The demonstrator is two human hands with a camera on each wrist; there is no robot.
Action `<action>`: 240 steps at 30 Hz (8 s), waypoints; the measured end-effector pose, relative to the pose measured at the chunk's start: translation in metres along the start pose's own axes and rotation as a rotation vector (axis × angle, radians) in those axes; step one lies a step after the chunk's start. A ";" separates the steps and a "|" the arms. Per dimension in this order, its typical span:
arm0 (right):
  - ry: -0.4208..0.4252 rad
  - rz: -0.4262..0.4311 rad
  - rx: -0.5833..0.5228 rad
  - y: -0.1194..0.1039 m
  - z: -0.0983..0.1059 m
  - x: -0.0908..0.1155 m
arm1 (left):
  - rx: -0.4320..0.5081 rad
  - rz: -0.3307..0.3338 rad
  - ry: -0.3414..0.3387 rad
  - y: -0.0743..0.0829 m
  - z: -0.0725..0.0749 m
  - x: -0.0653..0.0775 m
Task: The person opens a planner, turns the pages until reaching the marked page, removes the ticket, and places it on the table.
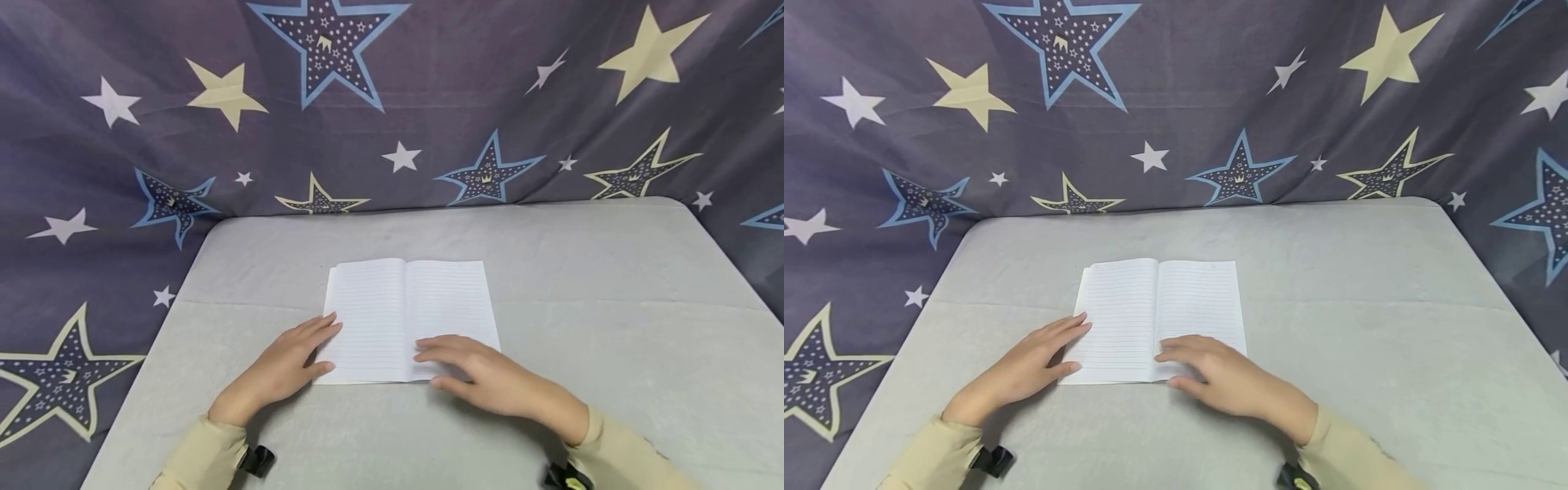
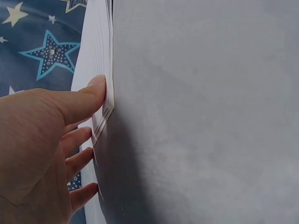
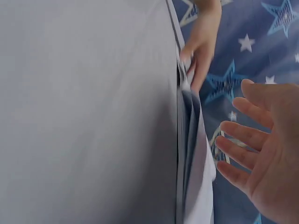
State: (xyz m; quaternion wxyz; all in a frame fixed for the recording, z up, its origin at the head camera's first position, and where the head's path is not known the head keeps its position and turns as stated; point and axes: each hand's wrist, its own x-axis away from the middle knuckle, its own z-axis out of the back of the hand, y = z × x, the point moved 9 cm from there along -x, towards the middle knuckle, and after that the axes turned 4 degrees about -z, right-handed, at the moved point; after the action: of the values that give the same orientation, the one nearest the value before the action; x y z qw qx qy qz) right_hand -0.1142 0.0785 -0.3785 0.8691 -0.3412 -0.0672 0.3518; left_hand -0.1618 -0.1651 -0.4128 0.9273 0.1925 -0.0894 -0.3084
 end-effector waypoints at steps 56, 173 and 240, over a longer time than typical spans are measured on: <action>0.309 -0.300 0.008 0.037 0.040 0.008 | 0.014 0.013 -0.008 -0.001 -0.005 0.000; 0.304 -0.197 0.054 0.001 0.015 -0.018 | -0.003 -0.013 -0.007 -0.005 -0.008 0.000; 0.019 -0.124 0.251 0.072 0.033 0.035 | -0.014 -0.008 -0.016 0.005 -0.006 -0.003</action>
State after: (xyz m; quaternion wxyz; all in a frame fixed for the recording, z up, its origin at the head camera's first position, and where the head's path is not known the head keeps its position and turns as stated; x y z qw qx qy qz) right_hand -0.1403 0.1573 -0.4035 0.9256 -0.2282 -0.0352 0.2999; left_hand -0.1600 -0.1583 -0.4162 0.9267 0.1838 -0.0937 -0.3143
